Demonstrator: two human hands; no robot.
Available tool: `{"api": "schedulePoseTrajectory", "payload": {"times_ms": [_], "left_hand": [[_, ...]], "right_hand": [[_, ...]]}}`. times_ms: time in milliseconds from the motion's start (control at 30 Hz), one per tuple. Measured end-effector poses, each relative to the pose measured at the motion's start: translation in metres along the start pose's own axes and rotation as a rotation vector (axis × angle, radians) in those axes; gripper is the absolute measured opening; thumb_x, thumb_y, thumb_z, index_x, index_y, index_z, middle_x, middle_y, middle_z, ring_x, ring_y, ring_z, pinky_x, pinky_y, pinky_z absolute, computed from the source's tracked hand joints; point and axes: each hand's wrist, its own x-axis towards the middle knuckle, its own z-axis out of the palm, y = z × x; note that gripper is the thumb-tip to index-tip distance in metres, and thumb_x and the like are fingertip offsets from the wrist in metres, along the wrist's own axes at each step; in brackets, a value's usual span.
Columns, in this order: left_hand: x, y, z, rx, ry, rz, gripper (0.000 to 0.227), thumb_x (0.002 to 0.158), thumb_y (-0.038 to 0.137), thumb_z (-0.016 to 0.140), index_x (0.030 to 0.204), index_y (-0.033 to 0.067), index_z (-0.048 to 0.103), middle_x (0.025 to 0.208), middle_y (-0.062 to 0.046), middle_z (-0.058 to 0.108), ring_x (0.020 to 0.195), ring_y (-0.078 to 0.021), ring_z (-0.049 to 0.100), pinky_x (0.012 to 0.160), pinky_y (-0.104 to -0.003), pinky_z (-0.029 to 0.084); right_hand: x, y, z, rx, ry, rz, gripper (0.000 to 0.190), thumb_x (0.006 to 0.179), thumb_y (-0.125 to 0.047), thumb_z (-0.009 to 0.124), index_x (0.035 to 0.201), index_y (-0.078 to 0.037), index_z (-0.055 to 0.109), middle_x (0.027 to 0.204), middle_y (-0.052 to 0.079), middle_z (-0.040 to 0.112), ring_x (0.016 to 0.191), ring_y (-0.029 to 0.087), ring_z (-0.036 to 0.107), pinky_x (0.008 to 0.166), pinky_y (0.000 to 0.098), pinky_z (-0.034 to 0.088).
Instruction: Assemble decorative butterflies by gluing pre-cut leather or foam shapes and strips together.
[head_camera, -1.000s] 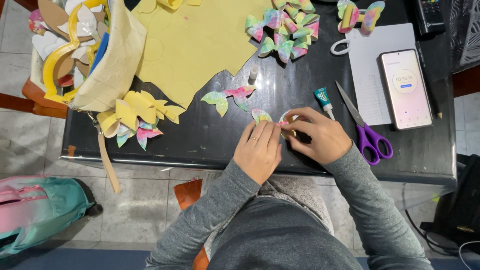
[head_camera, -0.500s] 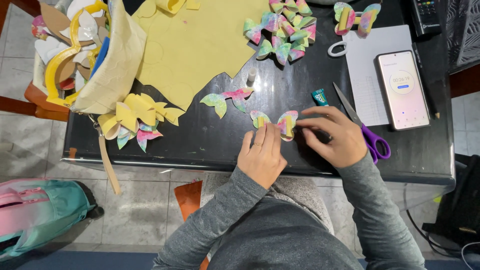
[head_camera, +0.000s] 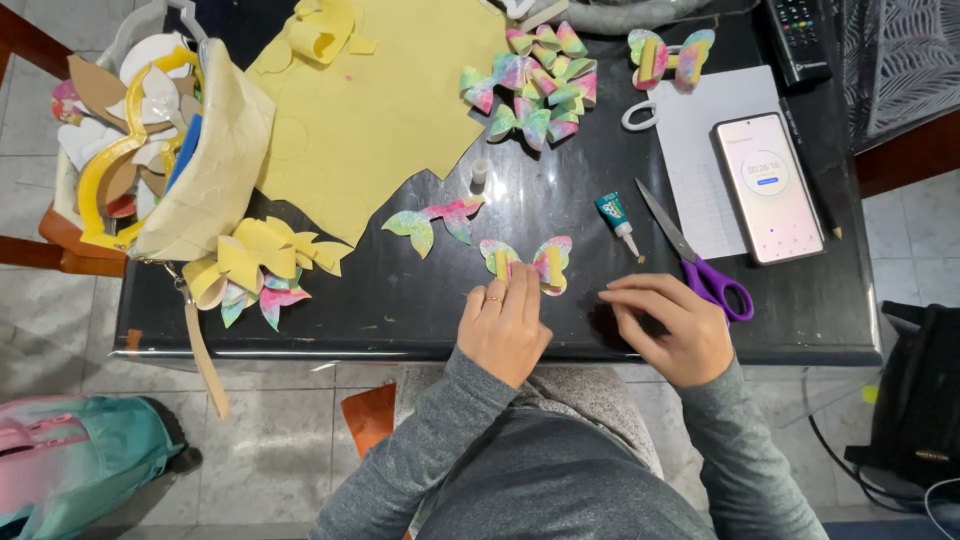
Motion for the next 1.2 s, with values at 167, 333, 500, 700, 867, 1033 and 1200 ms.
{"api": "schedulePoseTrajectory", "payload": {"times_ms": [167,333,500,700,867,1033,1200], "left_hand": [[0.002,-0.001,0.001,-0.007,0.020,0.004,0.047,0.076,0.016,0.049,0.115,0.0007,0.070,0.105,-0.016,0.066,0.077,-0.0264,0.054,0.072,-0.036,0.046],[0.000,0.000,0.006,-0.009,0.045,-0.014,0.046,0.077,0.015,0.047,0.114,0.0013,0.070,0.106,-0.016,0.066,0.076,-0.0271,0.054,0.071,-0.036,0.046],[0.012,-0.003,-0.018,0.033,-0.156,0.004,0.051,0.065,0.014,0.058,0.114,0.0024,0.069,0.112,-0.008,0.068,0.076,-0.0177,0.057,0.069,-0.030,0.045],[0.009,-0.003,-0.015,-0.009,-0.153,-0.004,0.053,0.064,0.012,0.059,0.115,0.0004,0.068,0.114,-0.011,0.066,0.072,-0.0187,0.054,0.067,-0.031,0.044],[0.006,-0.003,-0.014,0.002,-0.192,-0.006,0.054,0.068,0.015,0.060,0.119,0.0018,0.068,0.117,-0.012,0.068,0.080,-0.0201,0.059,0.070,-0.032,0.046],[0.009,-0.004,-0.018,0.006,-0.237,0.008,0.058,0.068,0.022,0.065,0.122,0.0023,0.068,0.119,-0.013,0.068,0.084,-0.0209,0.061,0.073,-0.032,0.048],[0.020,-0.005,-0.025,0.037,-0.203,-0.004,0.053,0.068,0.018,0.057,0.116,0.0025,0.068,0.115,-0.009,0.067,0.076,-0.0178,0.055,0.069,-0.030,0.044]], "right_hand": [[-0.010,-0.001,-0.018,0.008,-0.009,-0.025,0.014,0.088,-0.004,0.073,0.097,-0.013,0.080,0.102,0.004,0.078,0.092,0.024,0.077,0.078,0.0332,0.060],[-0.011,0.001,-0.042,-0.014,-0.034,-0.035,0.014,0.089,-0.004,0.072,0.098,-0.011,0.080,0.102,0.004,0.079,0.092,0.024,0.077,0.080,0.0336,0.060],[-0.002,0.006,-0.064,-0.232,-0.157,-0.093,0.019,0.095,-0.005,0.068,0.112,-0.011,0.077,0.112,0.004,0.075,0.099,0.015,0.072,0.082,0.0249,0.058],[0.018,0.010,-0.073,-0.325,-0.221,-0.158,0.020,0.095,-0.009,0.070,0.114,-0.016,0.075,0.113,-0.001,0.075,0.100,0.011,0.072,0.080,0.0237,0.056],[0.057,0.029,-0.083,-0.370,-0.286,-0.232,0.020,0.094,-0.017,0.074,0.114,-0.017,0.076,0.113,-0.003,0.075,0.093,0.008,0.072,0.076,0.0239,0.055],[0.133,0.057,-0.081,-0.434,-0.309,-0.270,0.019,0.097,-0.017,0.076,0.116,-0.021,0.078,0.109,-0.006,0.076,0.079,0.007,0.070,0.068,0.0272,0.054],[0.238,0.106,-0.027,-0.708,-0.274,-0.482,0.014,0.110,-0.035,0.070,0.115,-0.025,0.078,0.108,-0.005,0.077,0.088,0.019,0.072,0.059,0.0355,0.054]]}}
